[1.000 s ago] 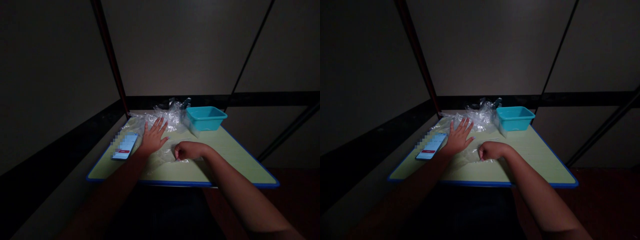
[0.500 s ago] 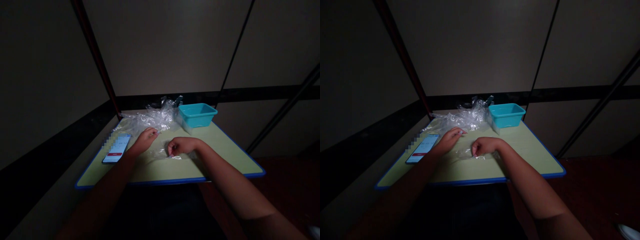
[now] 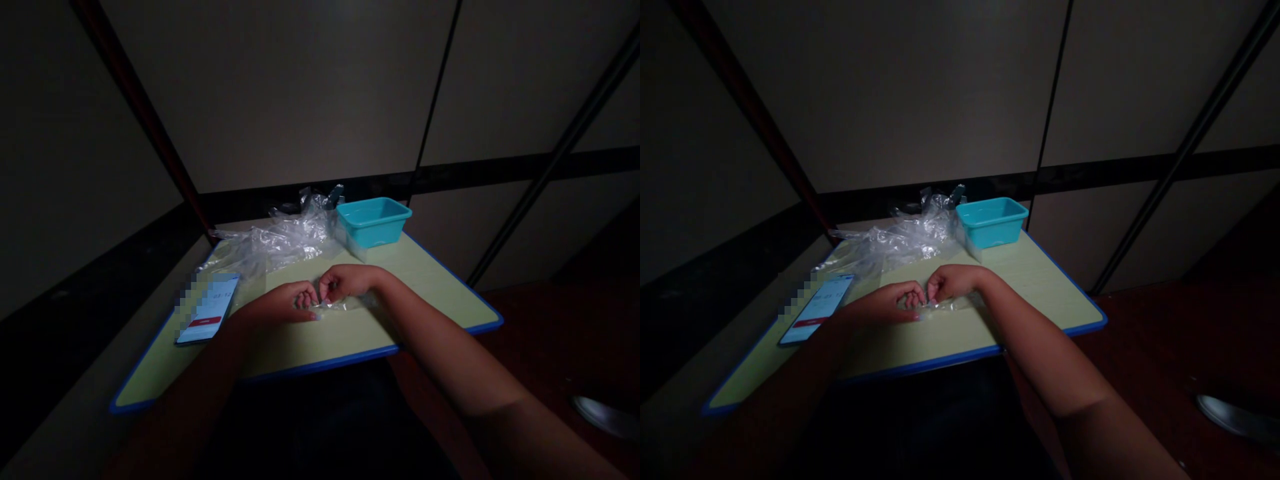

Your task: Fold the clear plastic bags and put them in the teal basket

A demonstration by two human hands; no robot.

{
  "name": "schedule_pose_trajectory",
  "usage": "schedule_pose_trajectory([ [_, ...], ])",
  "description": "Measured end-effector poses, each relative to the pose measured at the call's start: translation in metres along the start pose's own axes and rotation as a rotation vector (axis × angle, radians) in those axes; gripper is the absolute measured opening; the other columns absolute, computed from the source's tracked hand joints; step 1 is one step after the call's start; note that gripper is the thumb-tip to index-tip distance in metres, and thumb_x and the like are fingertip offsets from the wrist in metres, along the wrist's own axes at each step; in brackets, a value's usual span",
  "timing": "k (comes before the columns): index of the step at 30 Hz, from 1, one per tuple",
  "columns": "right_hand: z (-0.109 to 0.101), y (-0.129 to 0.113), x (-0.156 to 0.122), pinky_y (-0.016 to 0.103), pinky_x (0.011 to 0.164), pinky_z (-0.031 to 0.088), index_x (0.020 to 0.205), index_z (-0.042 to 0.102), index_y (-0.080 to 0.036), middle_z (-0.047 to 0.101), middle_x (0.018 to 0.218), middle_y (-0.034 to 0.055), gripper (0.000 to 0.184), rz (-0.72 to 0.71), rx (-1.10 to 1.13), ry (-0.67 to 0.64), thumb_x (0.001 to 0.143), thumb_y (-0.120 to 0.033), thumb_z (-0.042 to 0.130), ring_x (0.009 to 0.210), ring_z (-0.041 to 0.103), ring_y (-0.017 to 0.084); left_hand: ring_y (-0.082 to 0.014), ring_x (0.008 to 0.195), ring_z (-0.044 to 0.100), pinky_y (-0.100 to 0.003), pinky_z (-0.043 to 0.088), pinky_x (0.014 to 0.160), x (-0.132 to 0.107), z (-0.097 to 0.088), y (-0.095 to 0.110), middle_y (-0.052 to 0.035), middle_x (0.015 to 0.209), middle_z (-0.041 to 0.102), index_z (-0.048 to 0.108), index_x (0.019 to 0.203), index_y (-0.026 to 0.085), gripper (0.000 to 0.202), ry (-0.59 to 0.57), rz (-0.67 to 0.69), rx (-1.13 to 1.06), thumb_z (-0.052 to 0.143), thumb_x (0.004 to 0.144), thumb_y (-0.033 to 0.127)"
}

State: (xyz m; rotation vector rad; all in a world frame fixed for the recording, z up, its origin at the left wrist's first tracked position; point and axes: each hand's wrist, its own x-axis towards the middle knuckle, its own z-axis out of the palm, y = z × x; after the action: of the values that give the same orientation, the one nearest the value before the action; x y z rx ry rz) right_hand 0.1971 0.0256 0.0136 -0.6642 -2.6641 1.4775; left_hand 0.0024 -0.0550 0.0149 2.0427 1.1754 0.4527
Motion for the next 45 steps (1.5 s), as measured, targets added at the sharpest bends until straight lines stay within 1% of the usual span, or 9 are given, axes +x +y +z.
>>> schedule_pose_trajectory([
  [4,0.001,-0.003,-0.002,0.02,0.059,0.036,0.075,0.061,-0.011,0.056,0.065,-0.0036,0.013,-0.017,-0.03,-0.014,0.068,-0.022,0.062,0.06,0.047,0.008,-0.0125,0.061,0.05,-0.023,0.036,0.055,0.001,-0.002,-0.003,0.0022,0.063,0.056,0.065,0.075,0.017,0.011,-0.043,-0.062,0.019,0.061,0.068,0.026],
  [9,0.011,-0.017,-0.006,0.019,0.054,0.032,0.077,0.06,-0.012,0.054,0.063,-0.0038,0.029,0.029,-0.24,0.07,0.071,-0.04,0.064,0.057,0.044,0.008,-0.0163,0.066,0.056,-0.025,0.039,0.06,0.001,-0.006,-0.006,-0.0013,0.068,0.065,0.069,0.071,0.015,0.016,-0.04,-0.018,0.049,0.061,0.07,0.029],
  [13,0.016,-0.026,-0.009,0.02,0.055,0.031,0.082,0.063,-0.014,0.059,0.068,-0.0028,0.028,0.013,-0.404,0.084,0.063,-0.031,0.074,0.059,0.046,0.009,-0.0172,0.072,0.059,-0.025,0.042,0.067,0.001,-0.01,-0.008,-0.0031,0.074,0.068,0.07,0.071,0.015,0.018,-0.043,0.005,0.007,0.062,0.07,0.031],
  [16,0.014,-0.027,-0.011,0.02,0.056,0.032,0.077,0.065,-0.014,0.061,0.068,-0.0016,0.01,0.017,-0.439,0.097,0.068,-0.015,0.067,0.06,0.047,0.009,-0.0157,0.069,0.059,-0.024,0.042,0.064,0.001,-0.014,-0.009,-0.0014,0.071,0.068,0.069,0.071,0.016,0.02,-0.021,-0.081,-0.008,0.062,0.07,0.035],
  [18,0.011,-0.025,-0.012,0.02,0.057,0.032,0.076,0.066,-0.013,0.062,0.067,-0.0009,0.009,0.038,-0.445,0.103,0.07,-0.009,0.062,0.06,0.048,0.009,-0.0147,0.067,0.058,-0.024,0.042,0.062,0.001,-0.015,-0.01,-0.0004,0.069,0.067,0.068,0.071,0.016,0.021,-0.007,-0.142,-0.027,0.062,0.069,0.036],
  [26,0.002,-0.019,-0.013,0.019,0.057,0.033,0.08,0.069,-0.011,0.064,0.067,0.0004,0.014,0.093,-0.451,0.081,0.07,-0.009,0.06,0.06,0.05,0.009,-0.0163,0.073,0.061,-0.027,0.046,0.069,-0.003,-0.02,-0.01,-0.004,0.078,0.069,0.064,0.092,0.013,0.034,-0.032,-0.215,-0.236,0.068,0.064,0.032],
  [32,-0.003,-0.016,-0.013,0.019,0.056,0.034,0.082,0.07,-0.012,0.064,0.068,0.0005,0.015,0.124,-0.446,0.136,0.071,-0.014,0.06,0.06,0.05,0.009,-0.0143,0.063,0.059,-0.025,0.044,0.062,-0.004,-0.026,-0.017,-0.0017,0.065,0.066,0.065,0.069,0.014,0.019,-0.038,-0.22,-0.118,0.062,0.068,0.034],
  [40,-0.025,-0.005,-0.021,0.017,0.057,0.037,0.091,0.069,-0.008,0.069,0.079,0.0058,0.024,0.321,-0.463,0.267,0.073,-0.011,0.054,0.065,0.057,0.011,-0.0134,0.056,0.058,-0.025,0.043,0.058,-0.002,-0.027,-0.022,-0.0015,0.059,0.064,0.062,0.063,0.015,0.016,0.037,-0.213,-0.196,0.059,0.067,0.03],
  [45,-0.028,-0.003,-0.023,0.018,0.054,0.038,0.093,0.07,-0.008,0.07,0.083,0.0084,0.025,0.463,-0.485,0.282,0.079,-0.019,0.051,0.066,0.06,0.013,-0.0122,0.049,0.056,-0.024,0.042,0.053,0.0,-0.026,-0.027,-0.0011,0.055,0.062,0.06,0.06,0.015,0.017,0.115,-0.199,-0.212,0.057,0.067,0.03],
])
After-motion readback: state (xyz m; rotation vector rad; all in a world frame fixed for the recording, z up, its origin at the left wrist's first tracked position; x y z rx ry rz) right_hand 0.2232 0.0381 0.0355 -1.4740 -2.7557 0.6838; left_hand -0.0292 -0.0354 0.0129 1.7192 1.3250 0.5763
